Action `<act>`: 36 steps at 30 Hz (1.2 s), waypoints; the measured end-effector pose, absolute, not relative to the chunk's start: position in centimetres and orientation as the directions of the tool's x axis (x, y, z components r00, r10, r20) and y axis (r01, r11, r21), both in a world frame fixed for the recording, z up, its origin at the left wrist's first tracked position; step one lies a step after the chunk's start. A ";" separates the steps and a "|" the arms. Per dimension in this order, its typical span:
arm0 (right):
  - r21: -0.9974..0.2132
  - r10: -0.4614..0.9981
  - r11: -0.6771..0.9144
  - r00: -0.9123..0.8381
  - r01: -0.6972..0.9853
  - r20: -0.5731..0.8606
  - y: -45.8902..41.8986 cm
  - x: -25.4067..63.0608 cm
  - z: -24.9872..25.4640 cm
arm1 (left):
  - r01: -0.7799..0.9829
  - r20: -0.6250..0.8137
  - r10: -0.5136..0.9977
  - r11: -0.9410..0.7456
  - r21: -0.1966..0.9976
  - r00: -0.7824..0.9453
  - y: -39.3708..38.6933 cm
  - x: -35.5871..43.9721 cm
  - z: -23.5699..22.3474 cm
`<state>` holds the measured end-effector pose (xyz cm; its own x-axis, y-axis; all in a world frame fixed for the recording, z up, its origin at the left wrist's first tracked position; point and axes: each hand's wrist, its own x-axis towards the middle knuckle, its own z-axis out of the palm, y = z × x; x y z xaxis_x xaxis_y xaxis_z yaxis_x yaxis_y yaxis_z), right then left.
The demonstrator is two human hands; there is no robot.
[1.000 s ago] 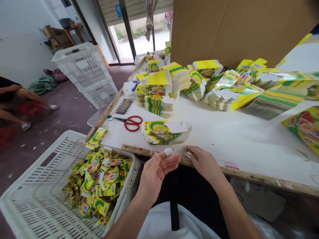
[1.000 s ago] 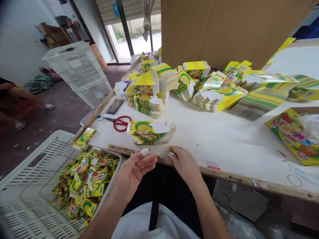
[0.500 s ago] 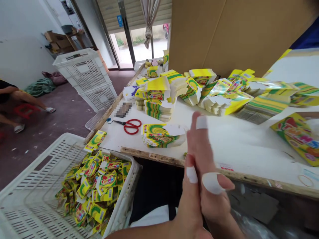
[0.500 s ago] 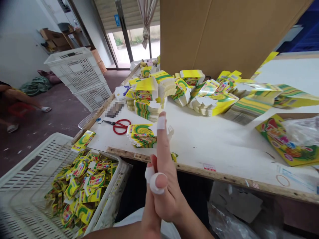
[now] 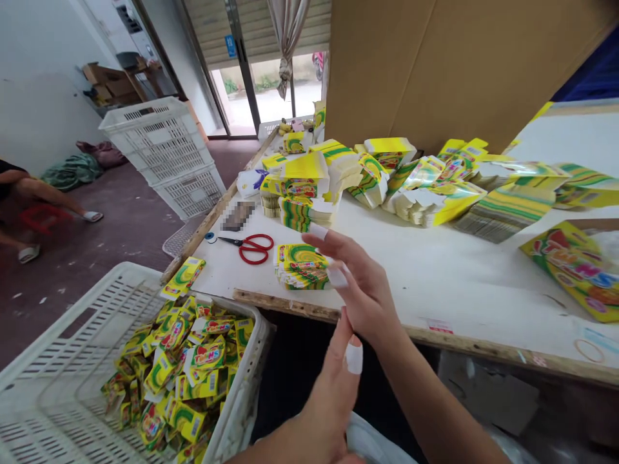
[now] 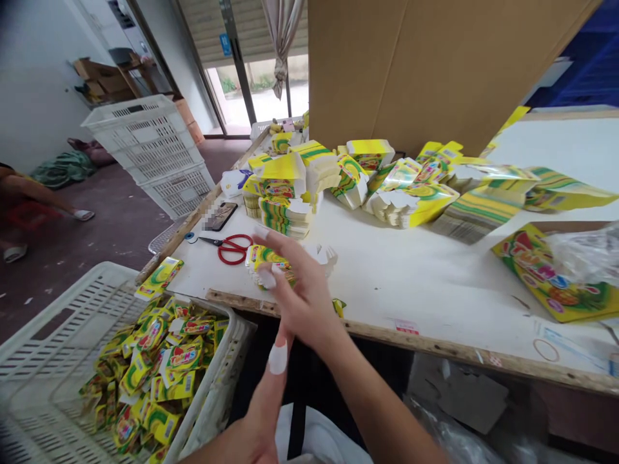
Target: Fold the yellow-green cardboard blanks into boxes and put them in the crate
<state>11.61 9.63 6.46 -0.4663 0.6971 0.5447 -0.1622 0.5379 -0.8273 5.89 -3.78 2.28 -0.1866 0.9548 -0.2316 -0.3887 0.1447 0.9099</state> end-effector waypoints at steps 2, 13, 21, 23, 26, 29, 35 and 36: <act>-0.785 0.753 0.602 -0.434 0.149 0.495 12.1 10.9 4.9 | -0.325 -0.139 0.960 0.055 0.944 -0.242 -4.5 4.5 2.2; -0.496 0.804 0.571 -0.569 0.654 0.174 15.1 9.5 0.9 | -0.163 -0.155 0.915 0.100 0.982 -0.373 -3.4 1.9 0.6; -0.442 0.813 0.555 -0.572 0.705 0.109 14.9 8.7 1.8 | -0.224 -0.193 0.920 0.120 0.967 -0.342 -3.2 2.9 0.1; -0.446 0.819 0.543 -0.566 0.711 0.096 14.9 8.3 2.0 | -0.229 -0.200 0.920 0.125 0.965 -0.338 -3.2 3.0 0.0; -0.485 0.834 0.512 -0.545 0.709 0.085 15.2 8.0 2.2 | -0.218 -0.195 0.921 0.125 0.968 -0.337 -3.4 3.1 -0.1; -0.568 0.839 0.488 -0.536 0.663 0.095 15.6 8.2 2.4 | -0.207 -0.183 0.924 0.118 0.971 -0.334 -3.6 3.0 -0.1; -0.787 0.798 0.470 -0.574 0.399 0.186 12.5 10.1 3.1 | -0.360 -0.148 0.903 -0.008 0.933 -0.404 -3.2 2.5 -0.6; -0.832 0.778 0.459 -0.594 0.312 0.207 11.2 10.4 3.1 | -0.414 -0.111 0.885 -0.098 0.905 -0.451 -2.9 2.4 -0.6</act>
